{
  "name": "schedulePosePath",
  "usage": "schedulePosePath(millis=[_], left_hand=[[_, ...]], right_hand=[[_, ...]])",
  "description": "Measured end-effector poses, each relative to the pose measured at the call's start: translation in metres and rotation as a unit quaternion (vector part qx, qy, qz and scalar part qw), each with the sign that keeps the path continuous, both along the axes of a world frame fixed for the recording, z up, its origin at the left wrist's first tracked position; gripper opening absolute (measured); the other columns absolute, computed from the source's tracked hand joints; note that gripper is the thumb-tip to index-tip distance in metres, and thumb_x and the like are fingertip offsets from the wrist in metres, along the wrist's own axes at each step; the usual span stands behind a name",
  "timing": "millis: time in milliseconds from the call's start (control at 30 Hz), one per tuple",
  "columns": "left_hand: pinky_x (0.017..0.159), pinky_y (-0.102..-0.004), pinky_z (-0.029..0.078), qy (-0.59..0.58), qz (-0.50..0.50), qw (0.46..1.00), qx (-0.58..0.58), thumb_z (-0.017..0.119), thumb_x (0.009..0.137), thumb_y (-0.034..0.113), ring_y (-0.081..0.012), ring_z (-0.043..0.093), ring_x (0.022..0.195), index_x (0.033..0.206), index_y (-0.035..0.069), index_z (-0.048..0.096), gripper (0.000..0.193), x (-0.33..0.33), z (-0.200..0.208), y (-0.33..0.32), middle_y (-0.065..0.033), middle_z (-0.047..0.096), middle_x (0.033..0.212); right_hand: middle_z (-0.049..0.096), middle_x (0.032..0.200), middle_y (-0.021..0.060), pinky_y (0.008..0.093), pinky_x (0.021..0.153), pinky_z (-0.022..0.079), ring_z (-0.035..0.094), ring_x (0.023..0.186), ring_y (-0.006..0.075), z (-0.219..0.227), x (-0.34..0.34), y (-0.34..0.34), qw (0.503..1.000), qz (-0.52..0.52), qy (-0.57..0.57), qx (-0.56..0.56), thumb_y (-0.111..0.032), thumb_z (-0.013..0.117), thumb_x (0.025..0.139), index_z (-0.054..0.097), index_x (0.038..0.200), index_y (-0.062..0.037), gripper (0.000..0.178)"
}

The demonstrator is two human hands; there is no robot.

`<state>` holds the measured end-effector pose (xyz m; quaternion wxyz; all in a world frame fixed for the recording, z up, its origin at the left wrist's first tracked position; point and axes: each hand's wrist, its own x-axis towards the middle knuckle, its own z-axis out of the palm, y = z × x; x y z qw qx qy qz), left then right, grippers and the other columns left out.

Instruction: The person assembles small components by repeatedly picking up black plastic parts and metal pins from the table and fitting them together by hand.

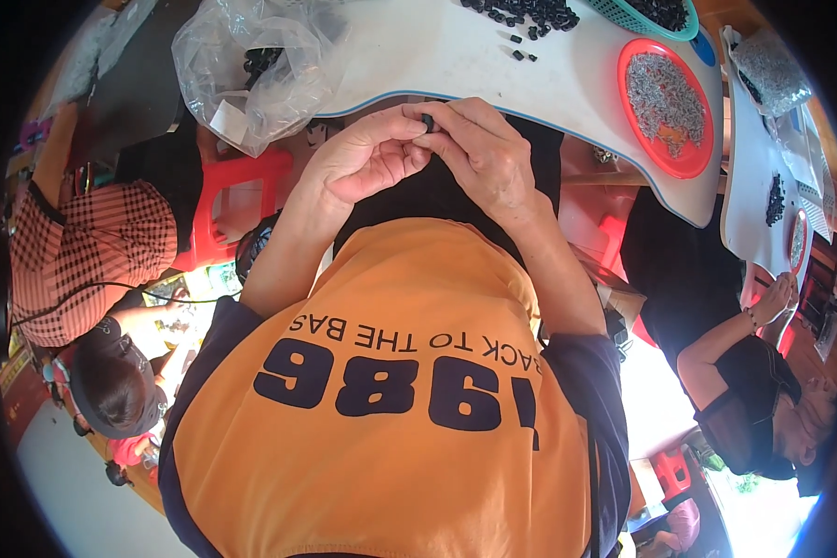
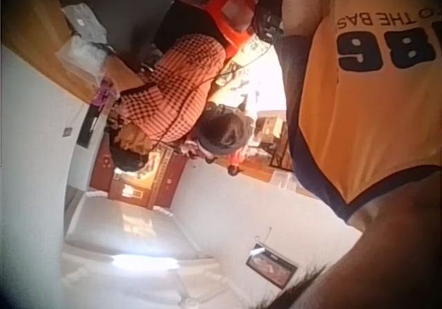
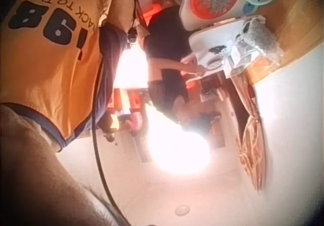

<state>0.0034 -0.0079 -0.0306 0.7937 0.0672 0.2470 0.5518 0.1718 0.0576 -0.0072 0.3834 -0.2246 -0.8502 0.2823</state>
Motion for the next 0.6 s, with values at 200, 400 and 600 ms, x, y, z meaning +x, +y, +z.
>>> schedulePosePath(millis=[200,400,600], left_hand=[[0.082,-0.0263,0.051,0.039,0.000,0.999,0.019,0.062,0.090,0.005,-0.0116,0.061,0.089,0.114,0.000,0.061,0.024,-0.004,0.001,-0.005,-0.0047,0.063,0.101],[0.092,-0.0353,0.051,0.012,0.099,0.992,-0.077,0.063,0.086,0.003,-0.0162,0.062,0.093,0.104,0.002,0.062,0.018,0.017,0.008,-0.011,-0.0070,0.063,0.100],[0.092,-0.0382,0.051,0.017,0.136,0.984,-0.109,0.065,0.082,0.002,-0.0199,0.063,0.091,0.096,0.001,0.063,0.014,0.026,0.003,-0.008,-0.0101,0.064,0.093]], right_hand=[[0.064,0.087,0.0080,0.0313,0.067,0.053,0.062,0.078,0.0220,-0.003,-0.002,0.001,0.997,0.019,-0.021,0.069,0.002,0.074,0.072,0.068,0.108,-0.0017,0.036],[0.063,0.086,0.0086,0.0324,0.065,0.053,0.062,0.078,0.0226,-0.011,-0.006,0.004,0.996,0.001,-0.001,0.093,0.003,0.073,0.072,0.067,0.107,0.0003,0.035],[0.065,0.094,0.0100,0.0311,0.070,0.054,0.065,0.080,0.0223,-0.014,-0.001,0.005,0.996,0.006,-0.012,0.084,0.005,0.070,0.076,0.067,0.109,-0.0007,0.034]])
